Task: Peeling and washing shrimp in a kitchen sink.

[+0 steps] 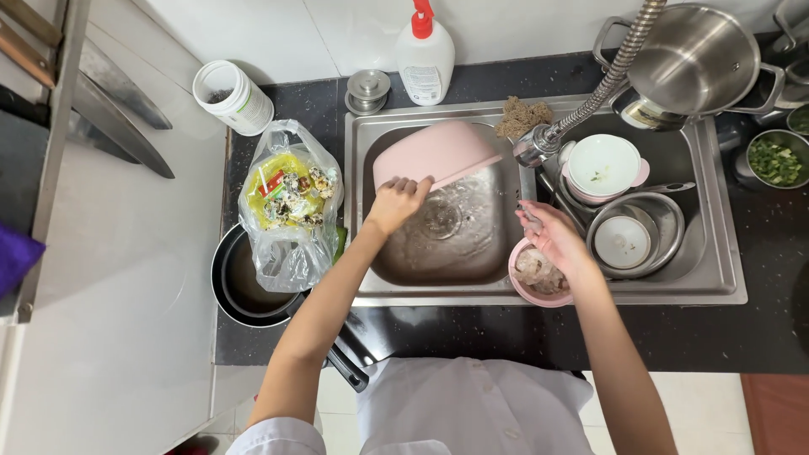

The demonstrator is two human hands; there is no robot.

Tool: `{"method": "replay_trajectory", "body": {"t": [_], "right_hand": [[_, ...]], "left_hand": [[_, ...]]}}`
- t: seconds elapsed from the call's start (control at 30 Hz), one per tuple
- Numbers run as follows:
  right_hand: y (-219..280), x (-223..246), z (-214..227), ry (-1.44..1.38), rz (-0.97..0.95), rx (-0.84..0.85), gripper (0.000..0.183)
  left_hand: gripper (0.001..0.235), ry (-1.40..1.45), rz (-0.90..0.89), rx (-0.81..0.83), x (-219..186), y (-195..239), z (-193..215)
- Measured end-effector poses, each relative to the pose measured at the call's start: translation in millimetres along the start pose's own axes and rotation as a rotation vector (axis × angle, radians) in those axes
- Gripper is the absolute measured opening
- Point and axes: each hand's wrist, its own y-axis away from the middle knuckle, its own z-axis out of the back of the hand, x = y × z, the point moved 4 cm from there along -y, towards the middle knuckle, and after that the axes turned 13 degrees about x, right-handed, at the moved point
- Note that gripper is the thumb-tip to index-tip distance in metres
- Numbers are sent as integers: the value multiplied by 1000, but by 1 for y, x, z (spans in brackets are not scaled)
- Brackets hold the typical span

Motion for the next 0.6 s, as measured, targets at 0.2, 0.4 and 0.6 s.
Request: {"method": "replay_trajectory", "body": {"t": [0.2, 0.4, 0.6], "right_hand": [[58, 41, -26, 141, 43, 61, 46], [80, 37, -12, 796, -126, 356, 53], [69, 43, 35, 1003, -184, 319, 38]], "left_hand": [[44, 140, 347, 115, 5, 14, 31], [18, 279, 872, -8, -1, 49, 53], [14, 469, 1037, -127, -23, 62, 90]]}}
